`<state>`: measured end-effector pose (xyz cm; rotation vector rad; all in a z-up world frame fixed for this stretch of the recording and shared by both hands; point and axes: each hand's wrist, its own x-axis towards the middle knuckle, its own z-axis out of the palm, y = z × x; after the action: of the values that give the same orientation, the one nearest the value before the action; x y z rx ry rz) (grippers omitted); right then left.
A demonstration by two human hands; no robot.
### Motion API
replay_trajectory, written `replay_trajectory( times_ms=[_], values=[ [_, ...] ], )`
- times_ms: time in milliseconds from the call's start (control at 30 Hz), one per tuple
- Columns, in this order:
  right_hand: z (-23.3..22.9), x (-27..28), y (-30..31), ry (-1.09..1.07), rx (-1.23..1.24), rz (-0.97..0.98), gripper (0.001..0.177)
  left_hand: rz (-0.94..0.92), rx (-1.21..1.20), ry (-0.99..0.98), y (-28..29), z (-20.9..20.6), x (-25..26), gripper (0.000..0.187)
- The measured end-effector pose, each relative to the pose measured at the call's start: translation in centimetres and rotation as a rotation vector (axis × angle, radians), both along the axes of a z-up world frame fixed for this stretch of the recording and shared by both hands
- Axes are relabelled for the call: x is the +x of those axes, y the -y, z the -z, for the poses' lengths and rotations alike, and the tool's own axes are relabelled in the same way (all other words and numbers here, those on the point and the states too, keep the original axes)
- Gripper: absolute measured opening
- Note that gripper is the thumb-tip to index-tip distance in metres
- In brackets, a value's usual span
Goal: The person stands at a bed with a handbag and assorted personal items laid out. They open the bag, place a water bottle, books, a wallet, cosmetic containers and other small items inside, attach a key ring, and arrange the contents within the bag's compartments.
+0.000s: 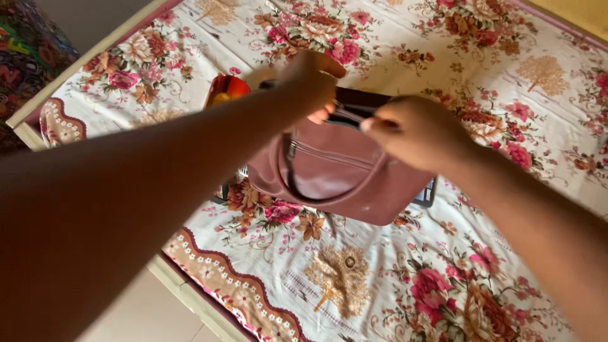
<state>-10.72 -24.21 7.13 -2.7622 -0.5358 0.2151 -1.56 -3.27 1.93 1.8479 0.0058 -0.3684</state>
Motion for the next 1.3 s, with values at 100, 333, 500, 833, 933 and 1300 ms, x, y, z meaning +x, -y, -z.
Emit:
replay_trajectory(
  times_ms=[100,333,500,833,933,1300],
  values=[
    [0.7,-0.3,-2.1,0.117,0.05,-0.004,0.033,0.046,-0.035,0.007,2.2,-0.6,-1.0,0.041],
    [0.6,0.1,0.4,0.252,0.04,0.152,0.014,-0.019,-0.009,0.0,-1.6,-1.6,-0.1,0.035],
    [1.1,-2.0,4.2,0.256,0.006,0.281,0.024,-0.056,-0.019,-0.054,-6.8,-2.5,2.9,0.043],
    [2.5,-3.2,1.3,0.086,0.114,0.19,0.032,0.267,0.566,0.662,0.2,0.8,-7.3,0.054],
    [2.8,-3.5,1.1,0.089,0.16,0.063,0.033,0.324,0.718,0.957,0.8,0.6,-10.6,0.059],
    [6.0,-4.1,0.5,-0.176,0.081,0.067,0.028,0.999,0.802,0.822,-1.4,3.1,-13.1,0.046]
  ],
)
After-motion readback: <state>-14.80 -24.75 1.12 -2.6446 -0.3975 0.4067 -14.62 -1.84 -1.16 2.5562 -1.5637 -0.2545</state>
